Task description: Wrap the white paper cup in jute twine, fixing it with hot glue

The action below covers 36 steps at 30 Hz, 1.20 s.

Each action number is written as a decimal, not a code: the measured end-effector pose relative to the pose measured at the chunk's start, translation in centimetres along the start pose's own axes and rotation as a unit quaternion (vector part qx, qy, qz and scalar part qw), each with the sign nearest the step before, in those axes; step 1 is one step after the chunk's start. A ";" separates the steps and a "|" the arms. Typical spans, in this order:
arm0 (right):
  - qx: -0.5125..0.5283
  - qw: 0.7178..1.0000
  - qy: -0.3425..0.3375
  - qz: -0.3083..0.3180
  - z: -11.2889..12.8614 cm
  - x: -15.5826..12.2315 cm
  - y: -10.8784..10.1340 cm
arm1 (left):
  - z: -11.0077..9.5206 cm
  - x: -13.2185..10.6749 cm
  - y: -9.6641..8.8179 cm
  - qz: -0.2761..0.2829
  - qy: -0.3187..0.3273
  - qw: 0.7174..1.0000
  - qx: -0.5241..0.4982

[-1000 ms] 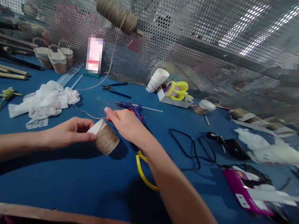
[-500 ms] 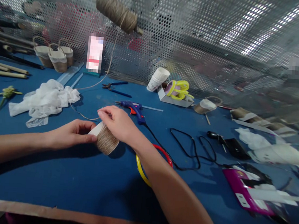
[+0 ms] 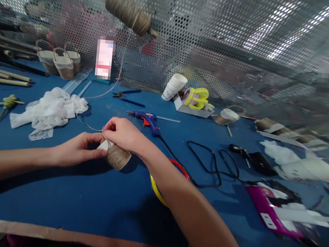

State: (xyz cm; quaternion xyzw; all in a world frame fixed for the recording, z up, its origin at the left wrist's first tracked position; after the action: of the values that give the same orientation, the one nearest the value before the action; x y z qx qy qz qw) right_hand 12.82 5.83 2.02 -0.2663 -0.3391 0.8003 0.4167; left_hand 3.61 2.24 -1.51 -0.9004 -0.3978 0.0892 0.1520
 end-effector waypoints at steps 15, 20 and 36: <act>-0.117 0.991 0.019 -0.063 -0.6 3.0 -2.1 | 0.2 -0.1 0.5 0.003 -0.009 1.000 -0.022; -0.187 0.954 0.158 -0.175 -6.7 1.1 -7.1 | 0.3 0.0 0.5 0.009 -0.016 0.998 -0.054; 0.106 0.953 0.165 -0.231 -8.2 -5.7 -6.1 | 0.2 0.1 -0.5 -0.021 -0.008 1.000 0.017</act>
State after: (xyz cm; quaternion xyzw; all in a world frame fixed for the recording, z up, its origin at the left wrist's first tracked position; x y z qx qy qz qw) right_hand 24.55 6.18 2.36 -0.2628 -0.2311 0.6584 0.6663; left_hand 3.25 2.63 -1.50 -0.8884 -0.4162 0.1003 0.1657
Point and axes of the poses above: each hand's wrist, its own x-axis towards the middle knuckle, its own y-axis out of the palm, z = x × y, the point moved 5 cm from there along x, towards the middle knuckle, and after that the axes turned 3 degrees about z, right-handed, at the moved point
